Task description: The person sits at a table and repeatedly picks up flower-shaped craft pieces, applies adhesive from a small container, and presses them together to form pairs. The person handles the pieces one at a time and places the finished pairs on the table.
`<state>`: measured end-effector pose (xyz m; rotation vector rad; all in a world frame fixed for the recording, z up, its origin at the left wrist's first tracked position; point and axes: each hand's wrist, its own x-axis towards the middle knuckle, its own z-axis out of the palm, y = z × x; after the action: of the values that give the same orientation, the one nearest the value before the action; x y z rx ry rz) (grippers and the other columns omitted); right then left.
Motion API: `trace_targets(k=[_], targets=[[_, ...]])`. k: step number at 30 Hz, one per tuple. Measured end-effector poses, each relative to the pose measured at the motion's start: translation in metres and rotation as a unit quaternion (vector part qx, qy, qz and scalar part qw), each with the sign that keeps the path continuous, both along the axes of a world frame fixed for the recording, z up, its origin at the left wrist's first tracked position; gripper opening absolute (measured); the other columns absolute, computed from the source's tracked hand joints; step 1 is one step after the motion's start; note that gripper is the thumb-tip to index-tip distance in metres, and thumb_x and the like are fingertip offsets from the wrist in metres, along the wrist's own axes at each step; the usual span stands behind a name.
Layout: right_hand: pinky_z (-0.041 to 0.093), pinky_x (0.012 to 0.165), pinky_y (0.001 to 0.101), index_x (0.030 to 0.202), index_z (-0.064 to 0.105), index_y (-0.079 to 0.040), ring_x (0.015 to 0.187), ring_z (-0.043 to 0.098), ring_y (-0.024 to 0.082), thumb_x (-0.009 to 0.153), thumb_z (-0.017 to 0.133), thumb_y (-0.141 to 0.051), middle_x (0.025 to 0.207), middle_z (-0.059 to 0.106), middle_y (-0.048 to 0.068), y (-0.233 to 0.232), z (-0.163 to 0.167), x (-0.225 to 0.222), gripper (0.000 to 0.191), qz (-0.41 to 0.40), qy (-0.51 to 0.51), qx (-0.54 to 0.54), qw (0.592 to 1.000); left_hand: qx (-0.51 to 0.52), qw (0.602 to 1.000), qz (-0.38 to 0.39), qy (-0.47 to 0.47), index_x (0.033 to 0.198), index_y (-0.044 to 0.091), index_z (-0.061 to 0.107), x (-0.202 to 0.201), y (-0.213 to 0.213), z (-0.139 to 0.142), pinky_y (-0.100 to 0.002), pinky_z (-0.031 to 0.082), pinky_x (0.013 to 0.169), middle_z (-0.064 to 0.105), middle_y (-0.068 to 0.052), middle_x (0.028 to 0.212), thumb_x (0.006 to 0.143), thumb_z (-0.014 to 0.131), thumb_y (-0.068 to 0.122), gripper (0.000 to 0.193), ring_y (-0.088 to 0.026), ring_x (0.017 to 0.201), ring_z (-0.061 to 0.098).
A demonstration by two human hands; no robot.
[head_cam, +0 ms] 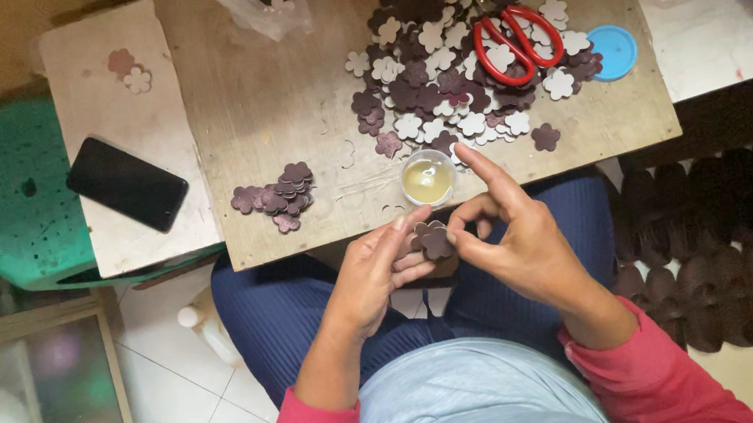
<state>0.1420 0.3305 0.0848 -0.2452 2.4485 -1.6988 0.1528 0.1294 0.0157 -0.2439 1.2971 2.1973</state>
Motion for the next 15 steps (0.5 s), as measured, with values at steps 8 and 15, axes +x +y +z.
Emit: trace_targets(k=[8, 15], targets=[[0.049, 0.074, 0.0231, 0.161, 0.031, -0.01, 0.077, 0.062, 0.005, 0.084, 0.073, -0.002, 0.082, 0.07, -0.001, 0.0, 0.01, 0.0, 0.088, 0.044, -0.003, 0.036, 0.998, -0.035, 0.999, -0.029, -0.013, 0.145, 0.0, 0.06, -0.001, 0.0, -0.011, -0.033, 0.061, 0.087, 0.067, -0.01, 0.104, 0.106, 0.045, 0.051, 0.066, -0.014, 0.09, 0.068], [0.048, 0.07, 0.0243, 0.161, 0.032, -0.011, 0.073, 0.059, 0.007, 0.083, 0.073, -0.003, 0.08, 0.07, -0.001, -0.002, 0.01, 0.001, 0.088, 0.048, 0.006, 0.05, 0.998, -0.029, 0.998, -0.053, -0.005, 0.143, 0.0, 0.057, -0.001, 0.001, -0.007, -0.028, 0.06, 0.084, 0.075, -0.01, 0.104, 0.102, 0.047, 0.049, 0.065, -0.015, 0.093, 0.073]])
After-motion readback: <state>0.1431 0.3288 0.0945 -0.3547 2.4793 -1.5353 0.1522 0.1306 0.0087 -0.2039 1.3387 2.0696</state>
